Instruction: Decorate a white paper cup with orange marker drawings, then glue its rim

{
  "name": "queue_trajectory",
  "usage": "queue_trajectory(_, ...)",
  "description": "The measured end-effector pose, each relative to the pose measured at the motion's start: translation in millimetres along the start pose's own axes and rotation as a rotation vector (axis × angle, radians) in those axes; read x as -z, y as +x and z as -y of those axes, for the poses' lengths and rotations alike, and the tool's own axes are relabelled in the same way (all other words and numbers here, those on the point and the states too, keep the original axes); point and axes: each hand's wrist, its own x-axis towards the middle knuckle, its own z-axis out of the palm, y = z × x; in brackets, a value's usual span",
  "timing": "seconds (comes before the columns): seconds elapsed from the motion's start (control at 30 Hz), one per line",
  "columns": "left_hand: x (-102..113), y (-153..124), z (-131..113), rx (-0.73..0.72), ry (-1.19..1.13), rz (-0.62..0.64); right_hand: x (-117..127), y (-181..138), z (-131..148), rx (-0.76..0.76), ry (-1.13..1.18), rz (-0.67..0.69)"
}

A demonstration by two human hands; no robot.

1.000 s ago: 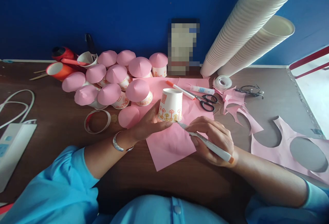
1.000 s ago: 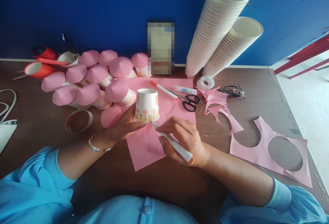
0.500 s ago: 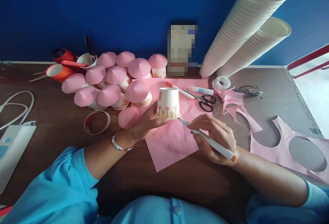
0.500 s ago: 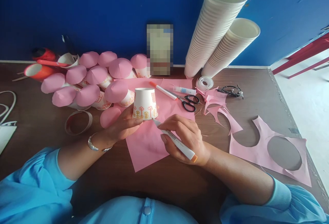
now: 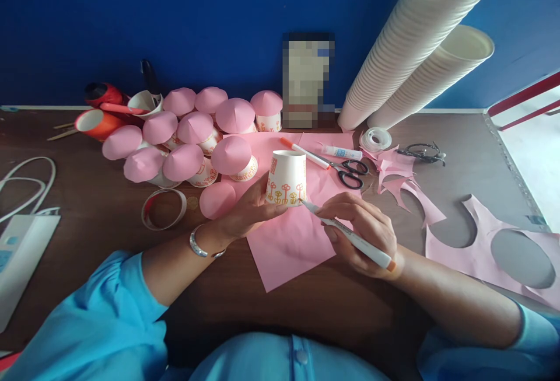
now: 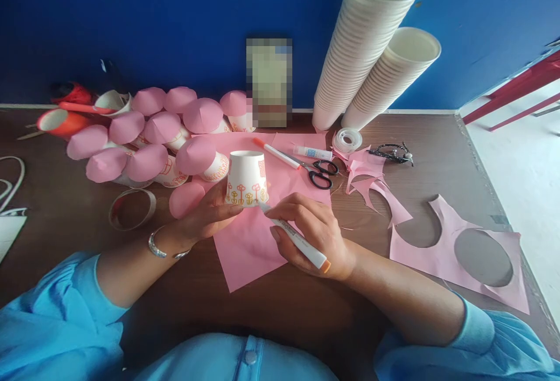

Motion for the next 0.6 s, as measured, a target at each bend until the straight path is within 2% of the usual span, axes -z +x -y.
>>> queue_trajectory(0.6, 4.2, -1.0, 3.8, -0.020, 0.016, 0.043, 2.5, 1.4, 1.1, 0.007, 0.015, 0.050)
